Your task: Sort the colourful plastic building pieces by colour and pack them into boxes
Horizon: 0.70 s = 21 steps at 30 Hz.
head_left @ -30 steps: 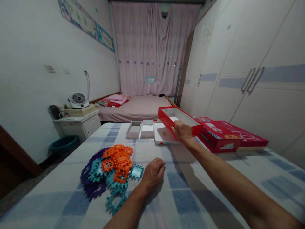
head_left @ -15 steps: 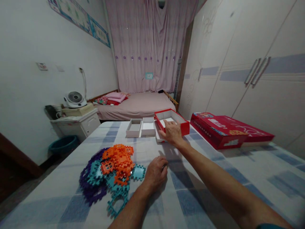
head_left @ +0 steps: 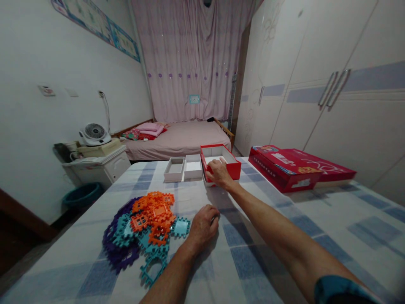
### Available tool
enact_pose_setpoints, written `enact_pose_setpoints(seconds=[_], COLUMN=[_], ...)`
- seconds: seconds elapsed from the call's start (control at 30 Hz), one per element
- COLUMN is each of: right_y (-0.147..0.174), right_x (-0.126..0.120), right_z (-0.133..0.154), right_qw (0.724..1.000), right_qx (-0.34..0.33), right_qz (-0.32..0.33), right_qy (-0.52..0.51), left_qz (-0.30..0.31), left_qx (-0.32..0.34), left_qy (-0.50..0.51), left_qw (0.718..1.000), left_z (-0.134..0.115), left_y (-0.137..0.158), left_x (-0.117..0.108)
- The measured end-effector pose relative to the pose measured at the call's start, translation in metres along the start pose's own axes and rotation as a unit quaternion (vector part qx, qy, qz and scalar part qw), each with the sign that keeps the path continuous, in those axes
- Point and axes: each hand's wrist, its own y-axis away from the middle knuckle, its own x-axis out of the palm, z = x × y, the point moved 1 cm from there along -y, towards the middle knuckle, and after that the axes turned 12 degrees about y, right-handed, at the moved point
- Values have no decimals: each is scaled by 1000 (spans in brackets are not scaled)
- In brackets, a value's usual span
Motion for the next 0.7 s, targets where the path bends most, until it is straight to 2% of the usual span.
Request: enact_pose_setpoints(seconds=[0.13,0.23,0.33,0.47,0.57,0.7], right_y=[10,33,68,119,143,153], right_x=[-6,-15,-23,-35,-42,-50], right_z=[-4,-27,-74,-147,-178,-185], right_qw=[999,995,982,945,940,925], right_qx=[0,59,155,267,249,243], right_qz=[-21,-73,-95,-69,-13,10], right_qy=[-26,-14,58,176,231,293], left_qz=[5,11,9,7,10,15], left_qx=[4,3,7,11,11,-1], left_qy=[-6,-7,-3,3,5,11], left_qw=[1000,1000,1000,1000,1000,1000], left_z=[1,1,2,2,2,0], left_y=[0,0,0,0,0,0], left_x=[0,-1,-1,-1,-1,-2])
